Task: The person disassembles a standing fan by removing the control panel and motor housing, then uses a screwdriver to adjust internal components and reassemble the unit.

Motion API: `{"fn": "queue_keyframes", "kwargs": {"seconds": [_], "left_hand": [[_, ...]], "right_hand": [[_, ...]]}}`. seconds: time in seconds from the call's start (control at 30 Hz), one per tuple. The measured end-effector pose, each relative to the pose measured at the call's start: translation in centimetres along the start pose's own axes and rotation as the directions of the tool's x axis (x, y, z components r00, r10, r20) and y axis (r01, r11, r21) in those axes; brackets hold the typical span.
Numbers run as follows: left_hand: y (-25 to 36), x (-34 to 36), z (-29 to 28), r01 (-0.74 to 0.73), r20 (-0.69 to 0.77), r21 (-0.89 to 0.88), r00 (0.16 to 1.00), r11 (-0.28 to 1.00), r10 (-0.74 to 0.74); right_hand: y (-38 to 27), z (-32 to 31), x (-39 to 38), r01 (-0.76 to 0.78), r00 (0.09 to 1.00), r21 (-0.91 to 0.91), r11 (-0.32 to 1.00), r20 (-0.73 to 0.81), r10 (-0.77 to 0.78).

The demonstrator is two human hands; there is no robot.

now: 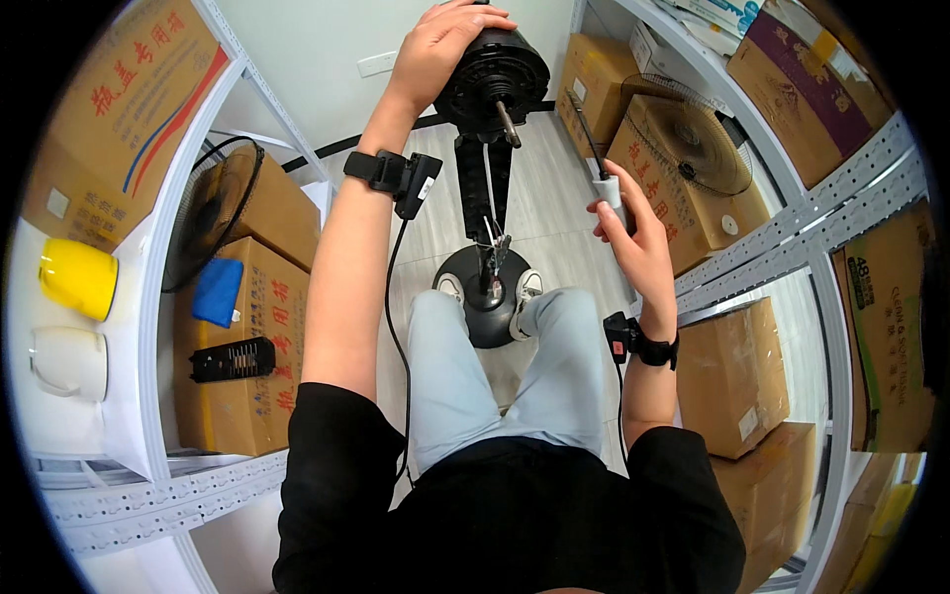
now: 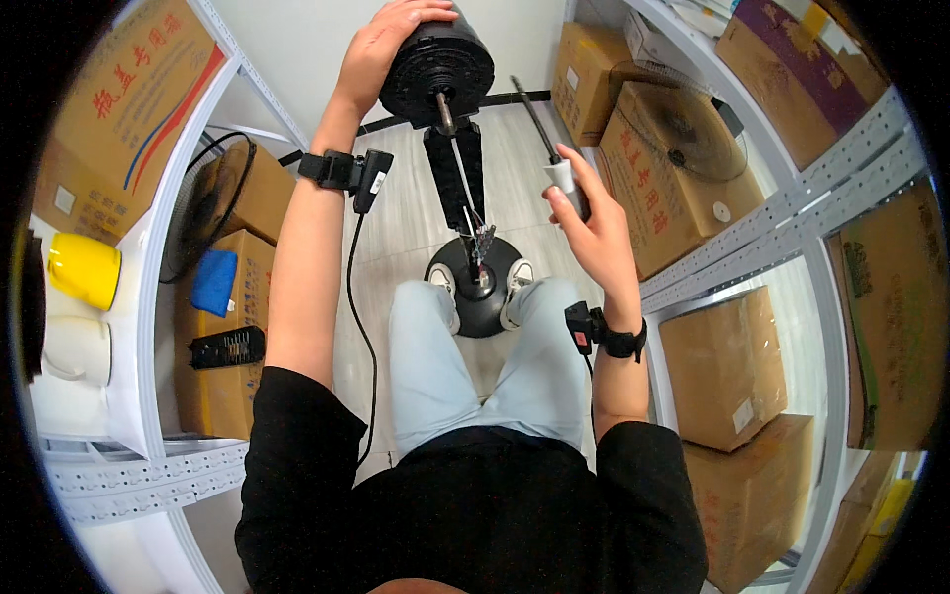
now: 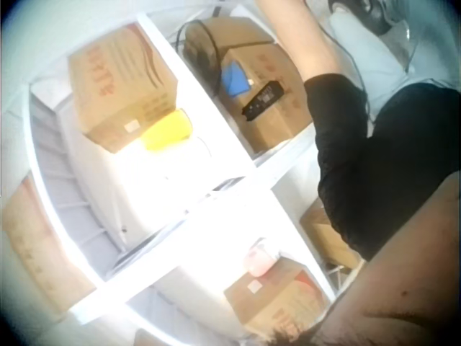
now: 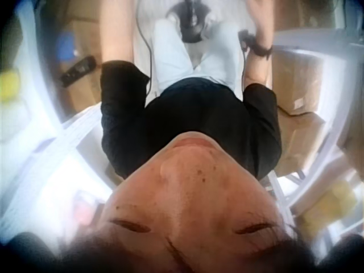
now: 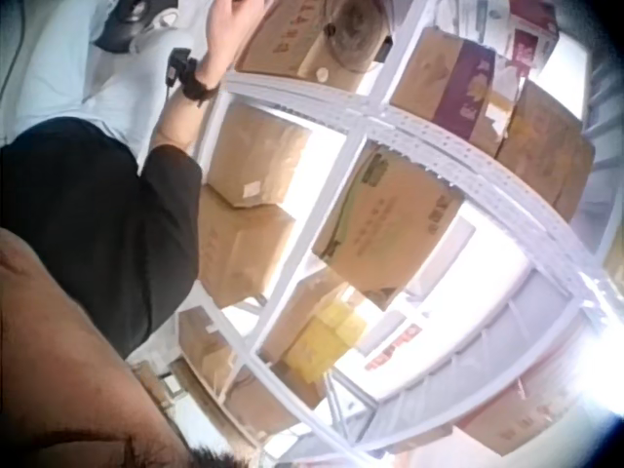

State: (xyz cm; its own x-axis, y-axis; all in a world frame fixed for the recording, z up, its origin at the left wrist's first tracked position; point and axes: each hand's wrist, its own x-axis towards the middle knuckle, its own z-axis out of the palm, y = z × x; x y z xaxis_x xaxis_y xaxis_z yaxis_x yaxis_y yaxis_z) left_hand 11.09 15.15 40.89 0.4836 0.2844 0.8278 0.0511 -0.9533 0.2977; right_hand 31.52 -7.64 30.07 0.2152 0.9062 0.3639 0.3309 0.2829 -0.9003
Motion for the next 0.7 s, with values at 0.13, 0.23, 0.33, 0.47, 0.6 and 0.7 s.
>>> {"fn": "queue_keyframes", "kwargs": {"seconds": [0.13,0.23,0.33,0.47,0.6,0.7], "left_hand": [[0.5,0.0,0.1,0.028,-0.002,0.0,1.0,1.0,-0.028],[0.5,0.0,0.0,0.027,0.011,-0.002,1.0,1.0,-0.027],[0.2,0.0,0.0,0.053,0.01,-0.007,0.999,0.999,-0.053],[0.1,0.1,0.0,0.017,0.022,0.001,1.0,1.0,-0.017],[0.3,-0.1,0.2,0.029,-0.002,0.016,1.0,0.999,-0.029],[0.3,0.1,0.0,0.078,0.02,-0.042,0.997,0.996,-0.077]], "right_hand": [[-0.6,0.8,0.8,-0.008,1.0,-0.059,0.998,0.024,0.01],[-0.3,1.4,1.2,-0.032,0.999,-0.018,0.999,0.041,0.033],[-0.4,1.9,0.8,-0.041,0.999,0.01,0.999,0.033,0.04],[-0.9,2.3,0.3,-0.083,0.996,0.071,0.994,0.025,0.081],[-0.7,2.1,0.6,-0.116,0.992,0.1,0.988,0.055,0.111],[-0.5,1.8,0.7,-0.166,0.983,0.253,0.953,0.123,0.139]]}}
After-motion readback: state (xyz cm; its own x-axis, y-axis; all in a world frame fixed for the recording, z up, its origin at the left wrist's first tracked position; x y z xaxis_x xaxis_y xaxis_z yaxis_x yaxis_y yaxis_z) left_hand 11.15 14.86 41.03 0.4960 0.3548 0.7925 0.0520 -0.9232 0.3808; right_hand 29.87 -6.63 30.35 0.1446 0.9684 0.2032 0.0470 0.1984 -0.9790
